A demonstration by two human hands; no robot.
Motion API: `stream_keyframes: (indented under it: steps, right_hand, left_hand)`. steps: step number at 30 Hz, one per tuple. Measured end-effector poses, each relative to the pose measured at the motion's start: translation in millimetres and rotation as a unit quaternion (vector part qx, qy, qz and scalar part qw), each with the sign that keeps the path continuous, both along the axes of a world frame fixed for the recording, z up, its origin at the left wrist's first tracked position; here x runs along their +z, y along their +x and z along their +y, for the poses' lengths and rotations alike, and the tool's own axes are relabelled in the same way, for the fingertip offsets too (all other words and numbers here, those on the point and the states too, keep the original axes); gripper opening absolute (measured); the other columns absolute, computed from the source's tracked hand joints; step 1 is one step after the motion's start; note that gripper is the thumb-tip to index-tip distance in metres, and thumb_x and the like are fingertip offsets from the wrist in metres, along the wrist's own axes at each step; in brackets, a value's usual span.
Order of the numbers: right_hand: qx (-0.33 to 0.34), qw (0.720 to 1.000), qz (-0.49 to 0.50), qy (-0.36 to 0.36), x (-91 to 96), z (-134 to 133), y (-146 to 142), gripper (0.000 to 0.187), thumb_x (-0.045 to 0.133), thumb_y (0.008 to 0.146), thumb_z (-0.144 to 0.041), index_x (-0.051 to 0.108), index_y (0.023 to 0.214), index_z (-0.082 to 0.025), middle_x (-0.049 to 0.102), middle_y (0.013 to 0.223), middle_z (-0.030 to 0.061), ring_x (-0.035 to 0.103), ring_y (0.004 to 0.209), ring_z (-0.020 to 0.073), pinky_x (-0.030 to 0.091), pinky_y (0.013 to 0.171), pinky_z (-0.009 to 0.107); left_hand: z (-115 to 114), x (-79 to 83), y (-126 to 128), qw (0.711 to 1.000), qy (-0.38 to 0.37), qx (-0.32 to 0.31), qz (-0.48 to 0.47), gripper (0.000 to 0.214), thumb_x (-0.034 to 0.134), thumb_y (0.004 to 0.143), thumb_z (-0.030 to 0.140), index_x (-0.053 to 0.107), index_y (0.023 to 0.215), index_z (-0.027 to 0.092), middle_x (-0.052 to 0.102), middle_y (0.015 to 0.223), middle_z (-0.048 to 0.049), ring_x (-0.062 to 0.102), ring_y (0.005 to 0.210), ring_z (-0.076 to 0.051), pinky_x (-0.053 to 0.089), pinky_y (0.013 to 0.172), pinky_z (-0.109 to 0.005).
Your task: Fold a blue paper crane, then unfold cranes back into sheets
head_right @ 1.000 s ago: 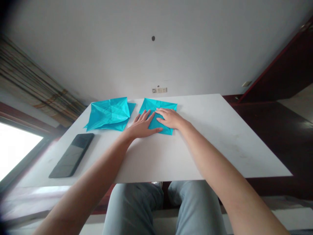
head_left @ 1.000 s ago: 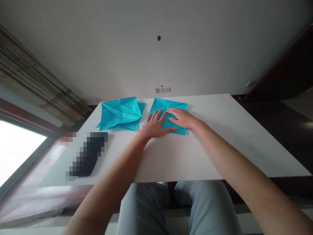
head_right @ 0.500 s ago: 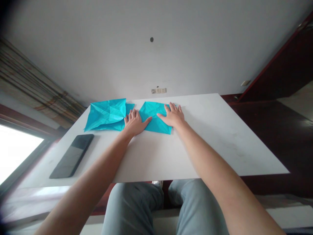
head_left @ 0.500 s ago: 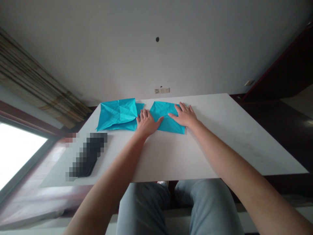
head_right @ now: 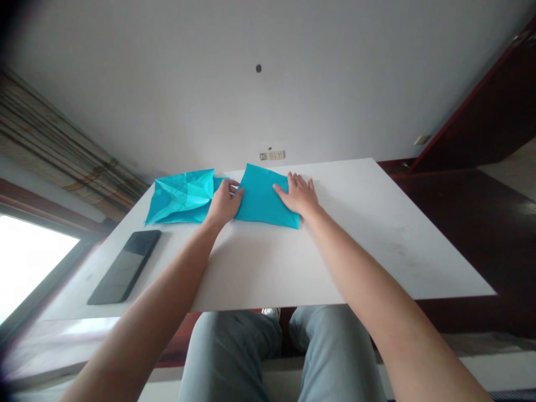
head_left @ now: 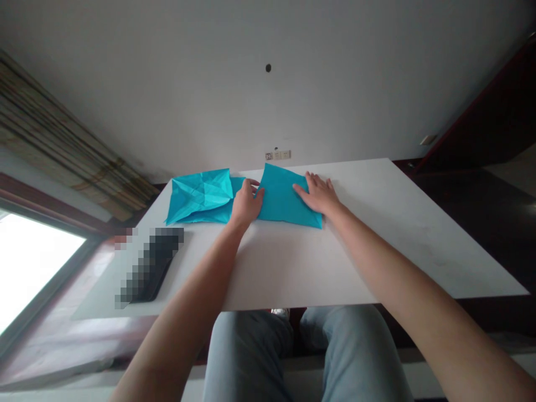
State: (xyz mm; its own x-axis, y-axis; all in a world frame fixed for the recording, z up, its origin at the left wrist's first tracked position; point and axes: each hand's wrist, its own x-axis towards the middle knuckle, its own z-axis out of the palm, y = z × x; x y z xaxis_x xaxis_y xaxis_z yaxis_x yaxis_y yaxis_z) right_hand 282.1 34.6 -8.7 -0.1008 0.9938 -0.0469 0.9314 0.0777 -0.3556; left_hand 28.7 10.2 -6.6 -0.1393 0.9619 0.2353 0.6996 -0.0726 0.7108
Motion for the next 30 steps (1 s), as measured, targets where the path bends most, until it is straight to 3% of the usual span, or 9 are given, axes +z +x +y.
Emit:
stream_keyframes:
  steps: [4, 7, 10, 13, 17, 24, 27, 30]
  right_hand:
    - [-0.029, 0.999, 0.035, 0.025, -3.0, 6, 6, 0.101, 0.020, 0.114, -0.077, 0.013, 0.190, -0.011, 0.018, 0.198, 0.0182, 0.017, 0.186, 0.0345, 0.007, 0.150, 0.063]
    - [-0.021, 0.999, 0.026, 0.030, -4.4, 6, 7, 0.103, 0.025, 0.113, -0.078, 0.009, 0.190, -0.011, 0.013, 0.198, 0.0201, 0.017, 0.186, 0.0365, 0.007, 0.150, 0.064]
    - [-0.029, 0.999, 0.024, 0.033, -5.1, 5, 6, 0.103, 0.026, 0.113, -0.077, 0.006, 0.190, -0.011, 0.008, 0.199, 0.0212, 0.014, 0.186, 0.0371, 0.008, 0.150, 0.062]
    - [-0.037, 0.998, 0.024, 0.039, -5.5, 5, 5, 0.102, 0.026, 0.113, -0.077, 0.009, 0.190, -0.011, 0.011, 0.199, 0.0219, 0.014, 0.186, 0.0375, 0.010, 0.150, 0.062]
    - [-0.041, 0.998, 0.016, 0.040, -5.1, 5, 4, 0.100, 0.028, 0.113, -0.073, 0.011, 0.189, -0.011, 0.015, 0.198, 0.0222, 0.017, 0.185, 0.0384, 0.011, 0.149, 0.062]
    - [-0.035, 0.998, 0.011, 0.050, -5.7, 4, 4, 0.097, 0.031, 0.112, -0.070, 0.016, 0.188, -0.011, 0.024, 0.196, 0.0232, 0.025, 0.183, 0.0396, 0.016, 0.148, 0.064]
    - [-0.033, 0.998, 0.007, 0.052, -6.6, 4, 3, 0.098, 0.029, 0.112, -0.071, 0.017, 0.187, -0.009, 0.026, 0.195, 0.0239, 0.026, 0.182, 0.0404, 0.015, 0.148, 0.065]
    - [-0.030, 0.998, -0.001, 0.054, -6.2, 3, 2, 0.098, 0.030, 0.111, -0.070, 0.021, 0.186, -0.008, 0.029, 0.194, 0.0252, 0.029, 0.181, 0.0415, 0.016, 0.148, 0.065]
  left_hand:
    - [8, 0.7, -1, 0.986, 0.055, -0.012, -0.154, 0.024, 0.071, 0.104, 0.021, 0.067, 0.128, 0.024, 0.073, 0.092, -0.0023, 0.071, 0.083, -0.020, 0.057, 0.078, -0.033]
    - [10, 3.9, -4, 0.972, 0.129, 0.000, -0.198, 0.025, 0.068, 0.107, 0.020, 0.070, 0.131, 0.025, 0.068, 0.087, 0.0003, 0.070, 0.085, -0.018, 0.058, 0.081, -0.030]
    - [11, 8.9, -10, 0.959, 0.197, 0.031, -0.203, 0.017, 0.064, 0.110, 0.021, 0.077, 0.121, 0.025, 0.070, 0.089, -0.0014, 0.070, 0.092, -0.019, 0.061, 0.091, -0.032]
    - [13, 14.4, -18, 0.945, 0.227, 0.075, -0.224, 0.019, 0.059, 0.112, 0.021, 0.079, 0.114, 0.023, 0.078, 0.105, -0.0057, 0.074, 0.108, -0.022, 0.061, 0.104, -0.036]
    - [12, 20.3, -27, 0.934, 0.218, 0.142, -0.245, 0.026, 0.063, 0.107, 0.017, 0.073, 0.131, 0.019, 0.076, 0.139, -0.0128, 0.071, 0.136, -0.026, 0.054, 0.126, -0.041]
    - [1, 28.4, -28, 0.906, 0.198, 0.270, -0.257, 0.079, 0.069, 0.100, 0.019, 0.037, 0.172, 0.011, 0.035, 0.181, -0.0266, 0.034, 0.177, -0.032, 0.026, 0.149, -0.046]
    - [-1, 31.7, -26, 0.897, 0.169, 0.300, -0.277, 0.088, 0.068, 0.102, 0.023, 0.026, 0.178, 0.014, 0.024, 0.189, -0.0264, 0.021, 0.183, -0.033, 0.025, 0.149, -0.050]
    - [-4, 31.1, -30, 0.889, 0.139, 0.328, -0.288, 0.091, 0.068, 0.102, 0.029, 0.023, 0.180, 0.017, 0.018, 0.192, -0.0249, 0.020, 0.184, -0.034, 0.029, 0.148, -0.050]
